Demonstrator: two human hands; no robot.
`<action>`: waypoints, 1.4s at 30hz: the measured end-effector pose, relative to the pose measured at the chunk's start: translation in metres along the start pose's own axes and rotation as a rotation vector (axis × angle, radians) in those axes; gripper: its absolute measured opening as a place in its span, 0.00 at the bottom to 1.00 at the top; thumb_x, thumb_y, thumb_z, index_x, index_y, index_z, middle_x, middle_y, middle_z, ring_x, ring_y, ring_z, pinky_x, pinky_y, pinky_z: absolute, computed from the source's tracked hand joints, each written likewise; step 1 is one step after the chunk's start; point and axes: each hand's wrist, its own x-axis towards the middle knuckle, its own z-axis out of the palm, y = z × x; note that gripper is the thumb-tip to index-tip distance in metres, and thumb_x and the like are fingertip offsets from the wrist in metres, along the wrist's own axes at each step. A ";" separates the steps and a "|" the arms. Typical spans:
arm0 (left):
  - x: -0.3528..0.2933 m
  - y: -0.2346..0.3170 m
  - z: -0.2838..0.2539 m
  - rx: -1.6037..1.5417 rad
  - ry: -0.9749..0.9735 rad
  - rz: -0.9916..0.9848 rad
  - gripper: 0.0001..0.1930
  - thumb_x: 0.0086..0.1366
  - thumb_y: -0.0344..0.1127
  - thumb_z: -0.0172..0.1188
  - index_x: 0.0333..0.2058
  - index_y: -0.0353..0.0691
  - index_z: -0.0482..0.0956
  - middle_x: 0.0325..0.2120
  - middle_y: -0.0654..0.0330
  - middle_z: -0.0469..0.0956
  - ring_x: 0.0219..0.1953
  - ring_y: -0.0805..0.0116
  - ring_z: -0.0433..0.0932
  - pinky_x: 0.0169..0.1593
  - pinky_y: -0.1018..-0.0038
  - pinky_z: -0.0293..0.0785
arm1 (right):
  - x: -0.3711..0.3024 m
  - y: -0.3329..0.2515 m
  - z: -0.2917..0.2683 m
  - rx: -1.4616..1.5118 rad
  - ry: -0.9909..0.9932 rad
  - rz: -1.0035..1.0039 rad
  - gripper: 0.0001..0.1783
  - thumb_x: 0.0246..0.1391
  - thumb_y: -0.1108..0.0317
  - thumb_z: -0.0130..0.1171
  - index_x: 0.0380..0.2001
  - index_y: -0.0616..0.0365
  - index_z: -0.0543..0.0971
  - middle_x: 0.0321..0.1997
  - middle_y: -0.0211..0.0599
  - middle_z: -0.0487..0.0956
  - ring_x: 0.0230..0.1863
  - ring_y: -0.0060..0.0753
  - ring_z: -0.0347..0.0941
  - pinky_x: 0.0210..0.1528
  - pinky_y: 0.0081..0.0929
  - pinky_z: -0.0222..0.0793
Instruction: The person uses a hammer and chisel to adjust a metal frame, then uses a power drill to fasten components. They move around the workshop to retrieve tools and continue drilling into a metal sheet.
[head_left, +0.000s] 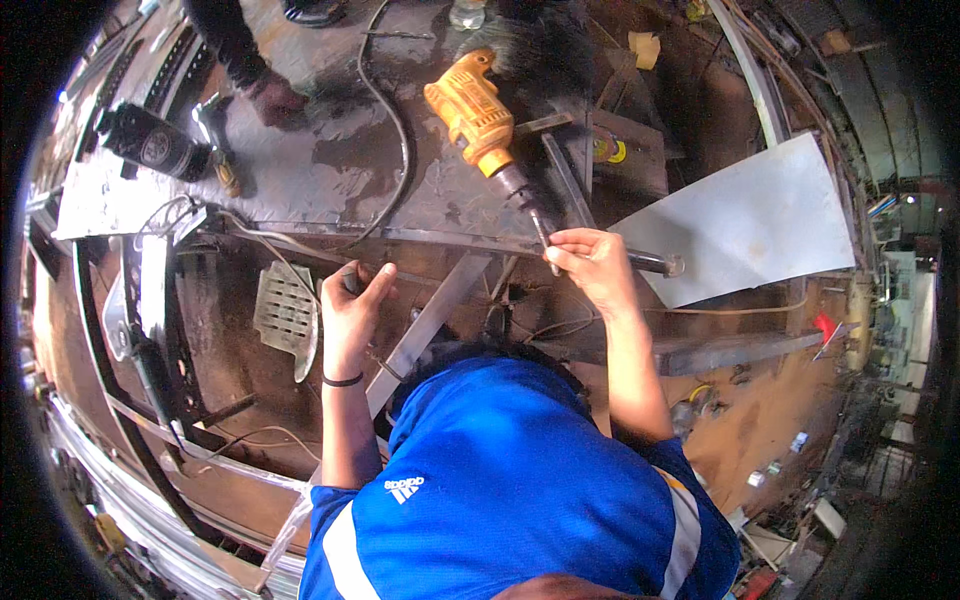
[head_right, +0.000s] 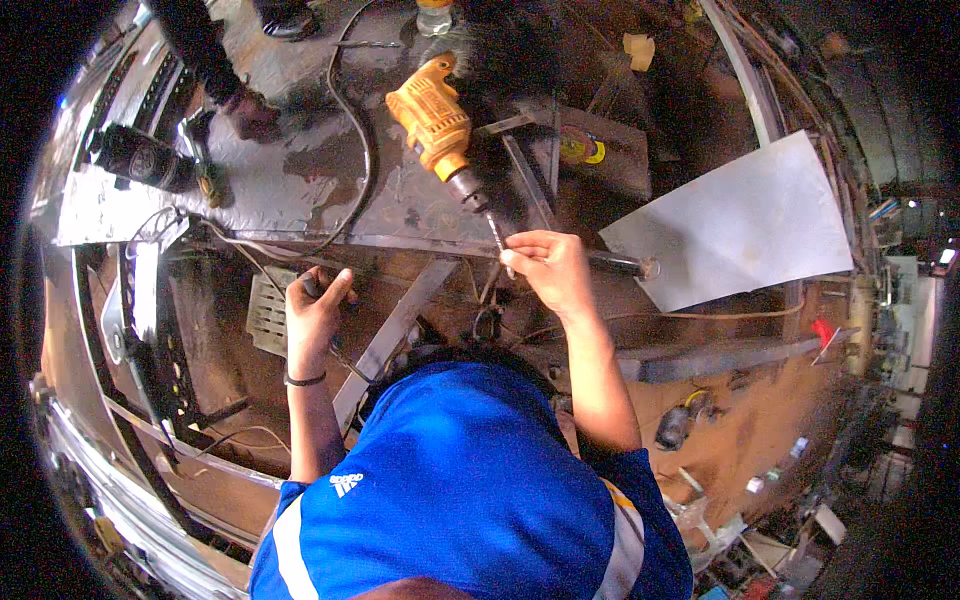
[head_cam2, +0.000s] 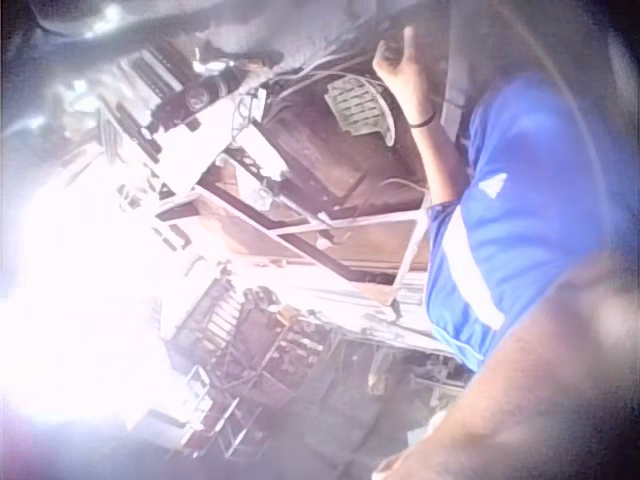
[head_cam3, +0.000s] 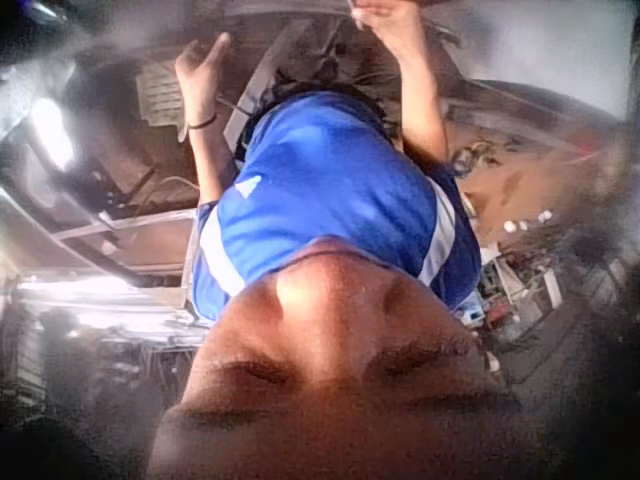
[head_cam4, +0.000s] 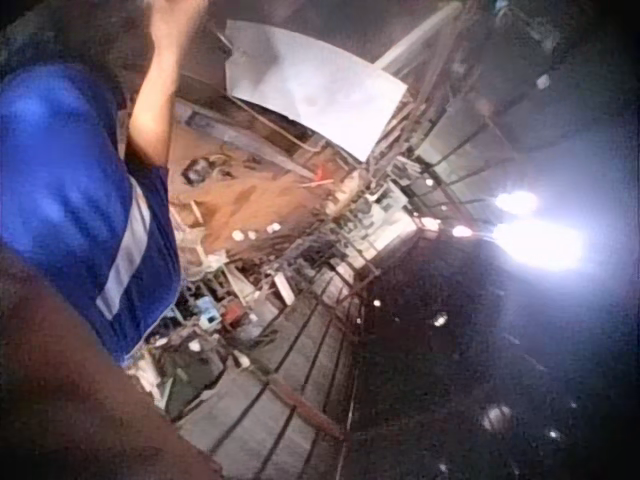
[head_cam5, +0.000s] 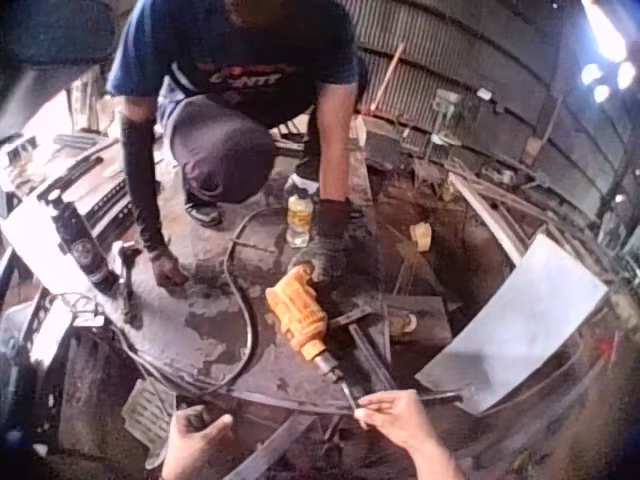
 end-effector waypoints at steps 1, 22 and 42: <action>0.000 0.000 0.006 0.011 -0.030 0.010 0.23 0.64 0.36 0.71 0.16 0.42 0.66 0.15 0.68 0.72 0.22 0.83 0.72 0.26 0.80 0.63 | 0.006 0.020 -0.001 0.010 -0.002 -0.112 0.14 0.51 0.78 0.72 0.41 0.72 0.83 0.36 0.42 0.86 0.34 0.24 0.82 0.39 0.20 0.80; 0.020 0.056 0.108 0.282 -0.054 0.313 0.15 0.61 0.38 0.72 0.30 0.33 0.78 0.23 0.57 0.83 0.26 0.74 0.79 0.32 0.74 0.73 | 0.044 0.001 0.001 -0.315 -0.027 -0.328 0.13 0.54 0.69 0.71 0.39 0.67 0.86 0.34 0.44 0.88 0.34 0.27 0.84 0.39 0.26 0.78; -0.075 0.161 0.143 0.110 -0.269 0.553 0.27 0.46 0.46 0.84 0.32 0.37 0.75 0.24 0.62 0.78 0.24 0.75 0.73 0.28 0.76 0.69 | 0.012 -0.005 -0.085 -0.110 0.237 -0.393 0.20 0.60 0.61 0.69 0.47 0.67 0.82 0.41 0.39 0.85 0.32 0.17 0.77 0.37 0.18 0.72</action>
